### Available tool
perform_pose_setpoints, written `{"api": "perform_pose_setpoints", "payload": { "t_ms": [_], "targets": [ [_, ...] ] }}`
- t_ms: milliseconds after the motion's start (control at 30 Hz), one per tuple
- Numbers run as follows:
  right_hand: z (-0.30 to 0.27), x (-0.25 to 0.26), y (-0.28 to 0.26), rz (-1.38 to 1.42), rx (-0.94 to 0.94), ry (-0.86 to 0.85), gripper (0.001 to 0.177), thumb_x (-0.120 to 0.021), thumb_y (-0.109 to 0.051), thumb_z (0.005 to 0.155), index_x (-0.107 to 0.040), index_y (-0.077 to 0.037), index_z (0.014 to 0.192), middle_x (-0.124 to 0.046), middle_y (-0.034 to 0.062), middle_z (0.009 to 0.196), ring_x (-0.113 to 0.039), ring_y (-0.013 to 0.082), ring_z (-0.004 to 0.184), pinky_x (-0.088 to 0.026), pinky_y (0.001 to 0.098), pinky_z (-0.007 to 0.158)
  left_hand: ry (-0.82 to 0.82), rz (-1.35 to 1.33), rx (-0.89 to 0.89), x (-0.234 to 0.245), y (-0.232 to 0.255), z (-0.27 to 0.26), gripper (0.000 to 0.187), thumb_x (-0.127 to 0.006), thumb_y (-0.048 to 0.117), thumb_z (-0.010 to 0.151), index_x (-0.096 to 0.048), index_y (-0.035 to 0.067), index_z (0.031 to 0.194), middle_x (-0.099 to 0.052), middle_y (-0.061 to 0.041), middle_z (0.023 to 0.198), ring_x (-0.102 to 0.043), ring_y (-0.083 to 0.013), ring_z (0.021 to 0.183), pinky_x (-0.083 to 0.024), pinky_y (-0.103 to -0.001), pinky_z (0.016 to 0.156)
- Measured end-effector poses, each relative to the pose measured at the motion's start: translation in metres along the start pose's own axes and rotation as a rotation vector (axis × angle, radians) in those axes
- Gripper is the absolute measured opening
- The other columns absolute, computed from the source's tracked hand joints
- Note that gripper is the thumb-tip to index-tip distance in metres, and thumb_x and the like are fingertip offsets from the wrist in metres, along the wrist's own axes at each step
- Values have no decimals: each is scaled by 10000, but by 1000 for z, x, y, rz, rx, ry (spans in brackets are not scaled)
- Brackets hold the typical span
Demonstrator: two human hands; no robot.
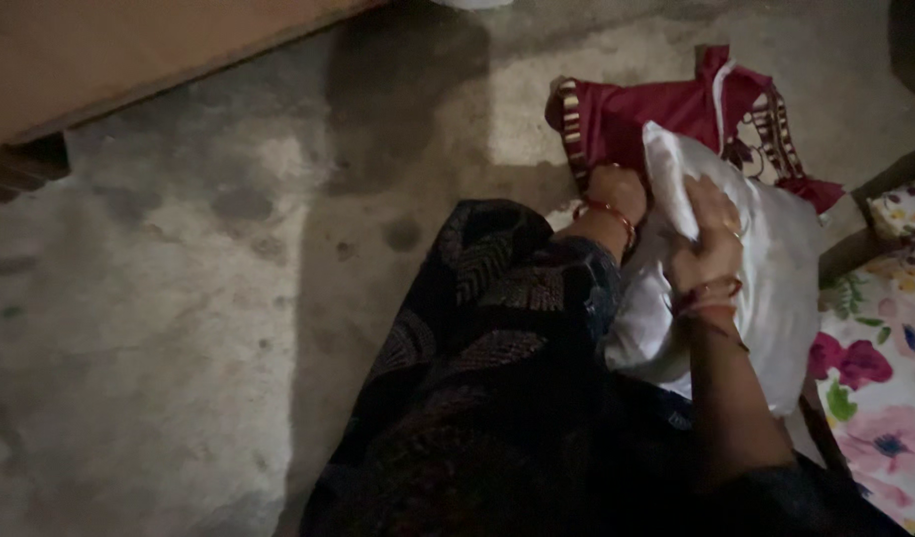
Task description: The person inserts a white pillow into a maroon floral pillowcase by hand, smoothing and adjusting the fabric to fit the pillow.
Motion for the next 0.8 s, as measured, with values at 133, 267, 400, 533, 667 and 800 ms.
{"api": "perform_pose_setpoints", "payload": {
  "t_ms": [133, 267, 400, 533, 667, 800],
  "targets": [
    [-9, 6, -8, 119, -74, 117, 663, -613, 115, 761, -641, -63, 1399, -589, 229, 1480, -508, 385, 1445, -356, 455, 1236, -21, -326, 173, 34, 6, -5, 327, -510, 218, 958, -785, 89, 1079, -729, -173, 1173, -702, -342, 1119, -562, -458, 974],
    [-7, 2, -2, 130, -6, 146, 707, -542, 153, 752, -640, -74, 1415, -615, 211, 1460, -537, 373, 1435, -369, 443, 1246, 58, -668, 272, 54, -2, 28, 321, -583, 230, 936, -759, 3, 1079, -682, -270, 1182, -652, -431, 1143, -545, -498, 965],
    [-4, -8, 13, 58, -29, 113, 719, -529, 159, 709, -678, -66, 1375, -633, 209, 1427, -540, 385, 1391, -367, 456, 1227, 130, -849, 371, 30, -10, 52, 341, -656, 199, 867, -760, -60, 1064, -726, -320, 1131, -705, -424, 1119, -585, -460, 941],
    [13, -29, 42, -131, -116, 47, 605, -559, 142, 728, -773, -103, 1238, -701, 179, 1353, -610, 374, 1296, -437, 425, 1152, 81, -930, 389, 33, -7, 47, 335, -666, 185, 863, -739, -73, 1064, -716, -315, 1139, -703, -423, 1109, -576, -458, 928],
    [47, -39, 74, -194, -242, 26, 429, -686, 10, 799, -766, -94, 1208, -703, 202, 1262, -643, 401, 1177, -464, 422, 1074, -104, -999, 241, 70, 4, 21, 386, -708, 193, 810, -730, -88, 1072, -742, -295, 1088, -726, -380, 1073, -563, -438, 934],
    [56, -30, 74, -126, -196, -19, 420, -769, -131, 864, -725, -106, 1281, -679, 197, 1298, -625, 394, 1227, -452, 412, 1088, 93, -793, 167, 86, 12, 6, 570, -755, 130, 738, -523, -69, 1218, -669, -327, 1085, -664, -465, 1060, -559, -479, 900]
  ]
}}
Point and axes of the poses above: each hand's wrist, its own z-axis towards the middle knuckle, its own x-axis out of the back of the hand, y = z × x, the point moved 2 cm from there along z, towards the middle knuckle
